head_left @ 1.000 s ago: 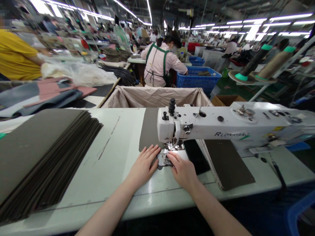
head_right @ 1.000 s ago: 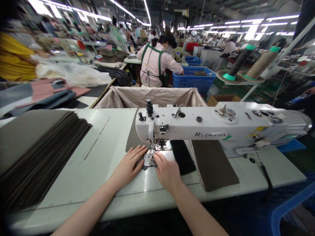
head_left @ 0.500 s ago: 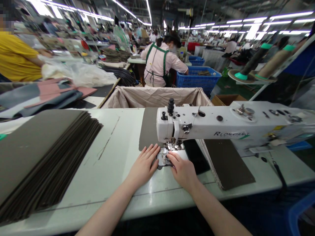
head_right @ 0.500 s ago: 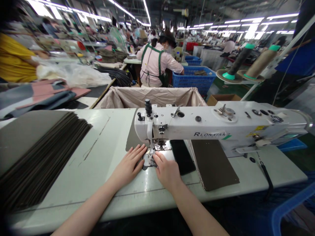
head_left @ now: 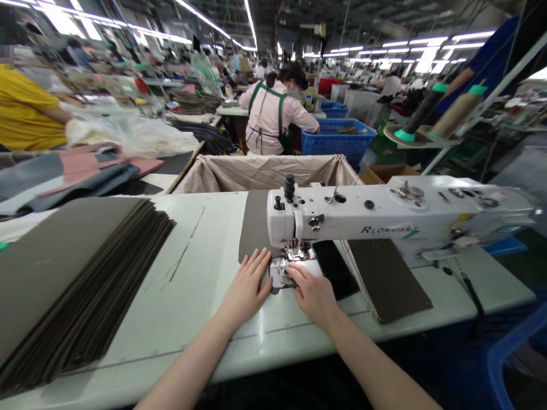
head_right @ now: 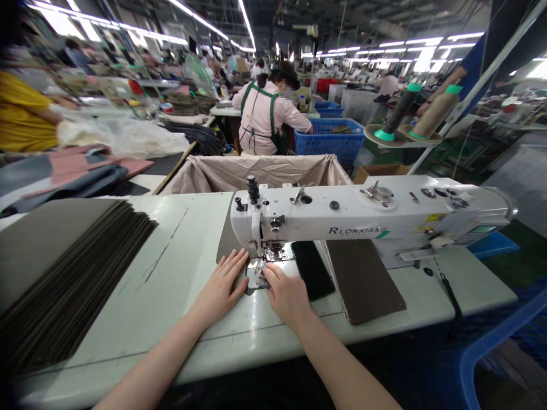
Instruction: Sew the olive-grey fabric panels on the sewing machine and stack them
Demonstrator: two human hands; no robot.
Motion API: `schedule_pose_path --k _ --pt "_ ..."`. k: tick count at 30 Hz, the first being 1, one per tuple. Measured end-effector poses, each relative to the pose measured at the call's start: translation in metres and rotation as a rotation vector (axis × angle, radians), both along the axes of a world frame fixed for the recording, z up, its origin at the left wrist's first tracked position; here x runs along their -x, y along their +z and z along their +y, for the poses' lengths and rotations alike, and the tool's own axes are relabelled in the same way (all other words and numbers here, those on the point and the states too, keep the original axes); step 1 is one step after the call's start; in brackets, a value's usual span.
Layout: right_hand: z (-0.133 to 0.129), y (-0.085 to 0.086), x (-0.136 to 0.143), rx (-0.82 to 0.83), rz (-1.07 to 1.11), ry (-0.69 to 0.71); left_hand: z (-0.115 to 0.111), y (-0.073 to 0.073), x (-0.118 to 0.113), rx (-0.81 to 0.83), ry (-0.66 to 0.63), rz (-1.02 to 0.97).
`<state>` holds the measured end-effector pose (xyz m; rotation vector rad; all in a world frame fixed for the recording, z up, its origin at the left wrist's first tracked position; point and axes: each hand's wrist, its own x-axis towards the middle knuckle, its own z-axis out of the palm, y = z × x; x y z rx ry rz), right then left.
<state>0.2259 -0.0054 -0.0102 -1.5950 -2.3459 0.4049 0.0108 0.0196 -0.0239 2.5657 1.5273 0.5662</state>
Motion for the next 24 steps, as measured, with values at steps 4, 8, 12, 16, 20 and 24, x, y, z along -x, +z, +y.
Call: schedule_pose_path --k 4,8,12,16,20,24 --pt "-0.002 0.002 -0.001 -0.011 0.009 -0.006 0.001 -0.004 0.001 -0.006 -0.003 0.013" --pt "-0.003 0.006 -0.001 -0.021 0.022 -0.007 0.002 -0.008 0.001 -0.021 -0.006 0.035" --pt "-0.002 0.015 0.001 -0.009 0.005 0.009 0.004 -0.001 -0.003 -0.03 0.069 0.109" --pt "-0.02 0.037 -0.006 -0.007 -0.018 0.02 -0.003 0.018 -0.002 -0.05 0.239 0.121" --pt "-0.077 0.056 -0.048 0.001 0.012 0.011 -0.04 0.009 0.028 -0.068 0.348 0.201" --pt "-0.135 0.05 -0.115 0.017 0.081 -0.216 -0.093 -0.028 0.1 -0.028 0.322 0.27"
